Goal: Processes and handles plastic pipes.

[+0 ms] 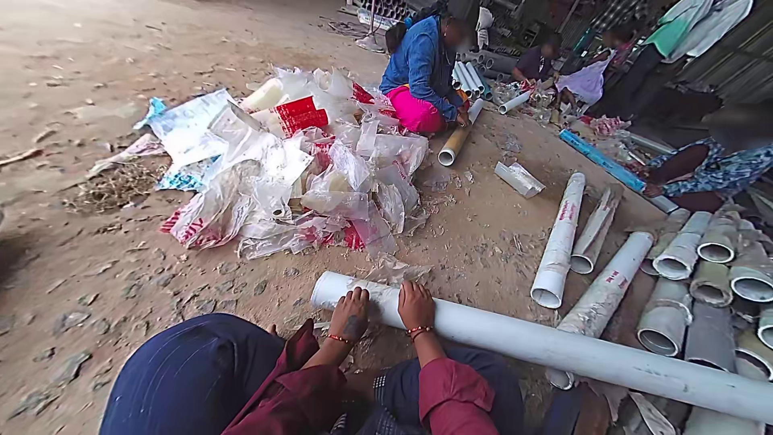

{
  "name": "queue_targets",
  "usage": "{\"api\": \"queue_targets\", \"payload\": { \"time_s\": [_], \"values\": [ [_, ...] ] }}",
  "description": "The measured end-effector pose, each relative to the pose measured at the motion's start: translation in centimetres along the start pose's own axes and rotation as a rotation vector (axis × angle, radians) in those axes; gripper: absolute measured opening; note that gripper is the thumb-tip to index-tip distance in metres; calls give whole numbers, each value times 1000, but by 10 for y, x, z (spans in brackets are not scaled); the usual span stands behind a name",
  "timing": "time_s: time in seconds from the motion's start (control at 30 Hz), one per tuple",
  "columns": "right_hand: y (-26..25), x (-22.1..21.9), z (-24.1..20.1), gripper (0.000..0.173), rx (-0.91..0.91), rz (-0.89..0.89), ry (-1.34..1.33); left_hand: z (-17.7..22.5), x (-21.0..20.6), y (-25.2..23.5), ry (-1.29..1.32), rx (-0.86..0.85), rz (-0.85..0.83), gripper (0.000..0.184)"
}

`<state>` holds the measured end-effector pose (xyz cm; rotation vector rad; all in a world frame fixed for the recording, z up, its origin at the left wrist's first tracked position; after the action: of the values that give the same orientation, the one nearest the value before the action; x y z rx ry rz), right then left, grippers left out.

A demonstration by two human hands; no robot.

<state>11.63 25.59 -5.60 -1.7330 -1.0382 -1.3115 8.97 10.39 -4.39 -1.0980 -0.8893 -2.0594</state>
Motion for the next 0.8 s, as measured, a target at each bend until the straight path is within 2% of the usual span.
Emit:
{"api": "queue_targets", "payload": {
  "time_s": [0.07, 0.1, 0.23, 0.4, 0.53, 0.7, 0.8],
  "values": [
    [0, -1, 1, 33, 4, 2, -11, -1, 1, 1, 56, -3, 144, 39],
    [0, -1, 1, 33, 4, -6, -16, -2, 0, 0, 56, -5, 157, 40],
    [0, 2, -2, 33, -10, -45, -16, -4, -4, -5, 45, 0, 90, 32],
    [-1, 4, -2, 34, -23, -100, -2, 1, -7, -2, -69, -54, 139, 27],
    [0, 3, -3, 34, -19, -105, -19, -2, -4, -6, -37, 30, -17, 34],
    [-2, 5, 0, 35, -15, -89, -39, 3, -4, -3, -90, -92, -133, 35],
    [-1, 3, 1, 35, 19, -30, -63, -3, 2, 3, 105, -31, -89, 30]
  ]
}}
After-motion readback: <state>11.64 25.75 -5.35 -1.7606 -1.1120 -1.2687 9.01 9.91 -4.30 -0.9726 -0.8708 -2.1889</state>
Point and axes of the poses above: each hand's wrist, its own y-axis away from the middle knuckle, its own x-axis out of the back of the hand, z = x × y, the point moved 3 cm from there along -y, towards the middle knuckle, and after that the axes turned 9 degrees about -x, right-handed, at the moved point
